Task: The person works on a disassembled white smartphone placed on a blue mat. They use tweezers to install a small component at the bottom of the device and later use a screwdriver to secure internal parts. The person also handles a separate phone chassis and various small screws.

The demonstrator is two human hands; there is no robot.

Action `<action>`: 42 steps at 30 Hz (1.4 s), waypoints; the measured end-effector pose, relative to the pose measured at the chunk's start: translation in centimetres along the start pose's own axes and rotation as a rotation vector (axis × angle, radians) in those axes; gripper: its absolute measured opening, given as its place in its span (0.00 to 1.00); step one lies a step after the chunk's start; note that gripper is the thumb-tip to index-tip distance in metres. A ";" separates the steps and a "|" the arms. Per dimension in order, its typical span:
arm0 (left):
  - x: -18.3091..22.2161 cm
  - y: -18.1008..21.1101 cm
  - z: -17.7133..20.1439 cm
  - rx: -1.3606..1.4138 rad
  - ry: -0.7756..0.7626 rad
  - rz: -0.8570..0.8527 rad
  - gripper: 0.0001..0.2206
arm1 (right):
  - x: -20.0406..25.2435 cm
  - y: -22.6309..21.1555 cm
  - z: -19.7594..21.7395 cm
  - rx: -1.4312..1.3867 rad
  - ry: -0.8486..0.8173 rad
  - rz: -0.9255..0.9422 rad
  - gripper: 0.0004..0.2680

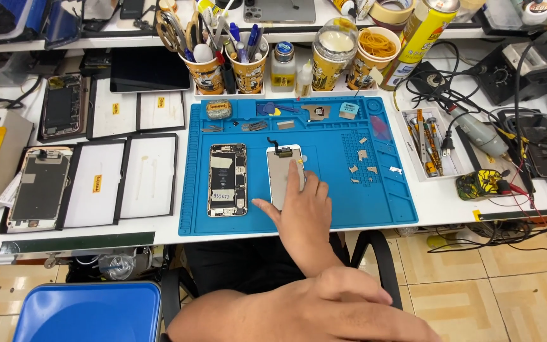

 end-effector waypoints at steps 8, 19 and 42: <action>2.9 0.1 0.7 0.240 -0.052 0.194 0.17 | -0.2 -0.5 -2.6 0.206 0.069 -0.048 0.36; 6.4 -2.5 -4.7 0.813 -0.077 0.306 0.23 | -1.6 -0.7 -0.4 -0.057 -0.098 -0.177 0.38; 10.4 -10.7 1.3 -0.243 1.102 0.887 0.15 | -2.4 4.9 3.3 -1.372 -0.193 -0.138 0.17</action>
Point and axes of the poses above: each hand's wrist, its own x-axis away from the middle knuckle, its own z-axis out of the back of the hand, y = z × x, the point moved 2 cm from there along -x, towards the middle knuckle, and after that the axes turned 5 degrees about -y, right-handed, at the moved point
